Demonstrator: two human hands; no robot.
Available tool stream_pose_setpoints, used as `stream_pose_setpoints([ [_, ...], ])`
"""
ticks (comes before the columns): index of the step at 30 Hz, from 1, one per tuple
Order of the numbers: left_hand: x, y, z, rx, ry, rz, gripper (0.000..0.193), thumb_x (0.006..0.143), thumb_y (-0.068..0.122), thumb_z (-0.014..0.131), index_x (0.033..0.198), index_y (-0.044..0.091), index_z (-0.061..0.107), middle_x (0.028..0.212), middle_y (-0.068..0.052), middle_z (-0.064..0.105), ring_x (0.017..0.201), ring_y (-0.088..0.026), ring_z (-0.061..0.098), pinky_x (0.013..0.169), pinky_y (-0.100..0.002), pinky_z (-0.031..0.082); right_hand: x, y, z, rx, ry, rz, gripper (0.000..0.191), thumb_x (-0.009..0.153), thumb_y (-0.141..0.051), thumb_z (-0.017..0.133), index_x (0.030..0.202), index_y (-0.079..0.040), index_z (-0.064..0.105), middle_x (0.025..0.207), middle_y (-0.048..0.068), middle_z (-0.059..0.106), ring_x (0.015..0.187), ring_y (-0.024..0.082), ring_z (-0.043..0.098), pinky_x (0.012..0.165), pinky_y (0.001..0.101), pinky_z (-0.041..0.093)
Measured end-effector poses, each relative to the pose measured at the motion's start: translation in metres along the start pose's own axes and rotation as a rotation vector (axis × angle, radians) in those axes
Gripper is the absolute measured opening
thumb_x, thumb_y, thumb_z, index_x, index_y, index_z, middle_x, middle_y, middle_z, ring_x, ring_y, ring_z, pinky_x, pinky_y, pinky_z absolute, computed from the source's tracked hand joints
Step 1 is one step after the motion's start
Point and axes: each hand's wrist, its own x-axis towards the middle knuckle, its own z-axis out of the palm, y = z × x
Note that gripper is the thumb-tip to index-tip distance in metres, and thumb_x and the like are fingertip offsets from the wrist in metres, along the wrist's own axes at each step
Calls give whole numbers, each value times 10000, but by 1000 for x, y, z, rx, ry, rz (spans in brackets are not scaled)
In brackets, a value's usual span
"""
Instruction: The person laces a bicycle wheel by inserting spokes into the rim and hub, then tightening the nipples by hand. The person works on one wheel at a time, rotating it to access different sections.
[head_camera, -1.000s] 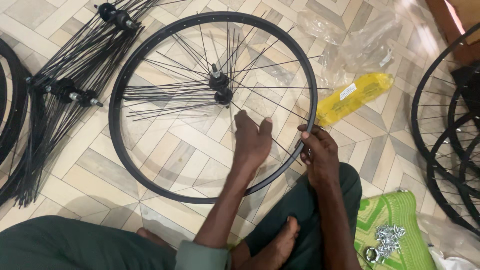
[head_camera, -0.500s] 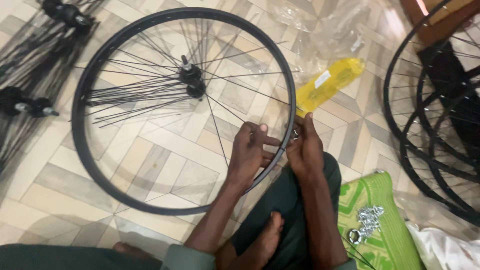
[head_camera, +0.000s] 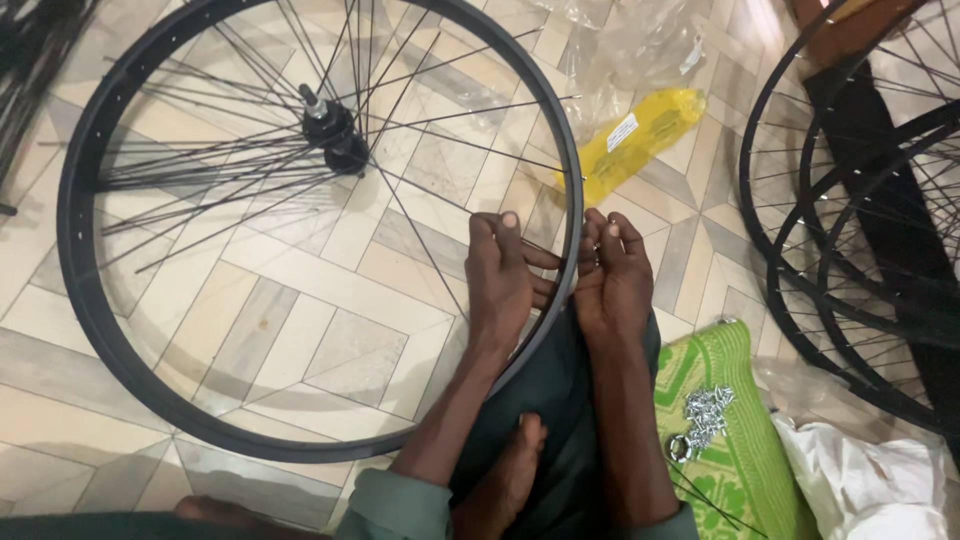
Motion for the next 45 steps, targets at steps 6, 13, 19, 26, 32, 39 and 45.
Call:
stream_pose_setpoints([
  [6, 4, -4, -6, 39, 21, 41, 323, 1087, 351, 385, 1092, 29, 416, 633, -166, 654, 391, -220, 599, 319, -319, 456, -6, 4, 5, 52, -118, 26, 273, 1055, -50, 521, 1326, -18, 516, 1132, 163, 654, 891, 182, 652, 815, 302, 591],
  [13, 7, -1, -11, -13, 19, -3, 317, 1074, 371, 377, 1068, 54, 391, 645, -121, 632, 375, -188, 609, 305, -316, 441, -9, 6, 9, 2, -95, 28, 185, 1048, -120, 534, 1212, -34, 538, 1137, 175, 703, 894, 187, 664, 811, 302, 583],
  [19, 8, 2, -13, 105, 41, 105, 342, 1092, 388, 400, 1085, 48, 441, 642, -94, 592, 420, -152, 559, 339, -297, 418, -13, 10, 9, -131, -94, -5, 145, 1036, -156, 660, 1120, -53, 601, 1060, 110, 693, 857, 139, 646, 753, 253, 552],
  [26, 20, 15, -29, -87, -107, -15, 339, 975, 309, 623, 976, -25, 570, 962, -128, 672, 574, -258, 738, 411, -350, 601, -30, 1, 21, -200, -225, 1, 90, 1015, -70, 693, 1086, -49, 642, 969, 49, 656, 839, 124, 622, 751, 252, 525],
  [32, 26, 22, -32, -50, -91, -62, 343, 937, 286, 699, 965, -51, 642, 967, -166, 673, 608, -267, 742, 437, -351, 613, -44, -5, 38, -160, -335, 36, 123, 982, -27, 690, 1103, -25, 664, 987, 67, 678, 879, 142, 644, 829, 280, 531],
  [39, 29, 17, -29, -55, -81, -65, 343, 936, 291, 701, 958, -42, 620, 922, -155, 682, 589, -259, 730, 434, -354, 609, -46, -7, 41, -172, -328, 32, 103, 976, -6, 679, 1077, -21, 664, 980, 59, 684, 873, 139, 640, 817, 278, 520],
  [45, 27, 14, -30, -21, -78, -47, 341, 946, 296, 701, 970, -36, 631, 914, -155, 689, 587, -249, 726, 437, -344, 597, -49, -8, 53, -483, -325, -190, 118, 970, -25, 662, 1086, -12, 654, 899, 69, 677, 764, 114, 593, 686, 263, 471],
])
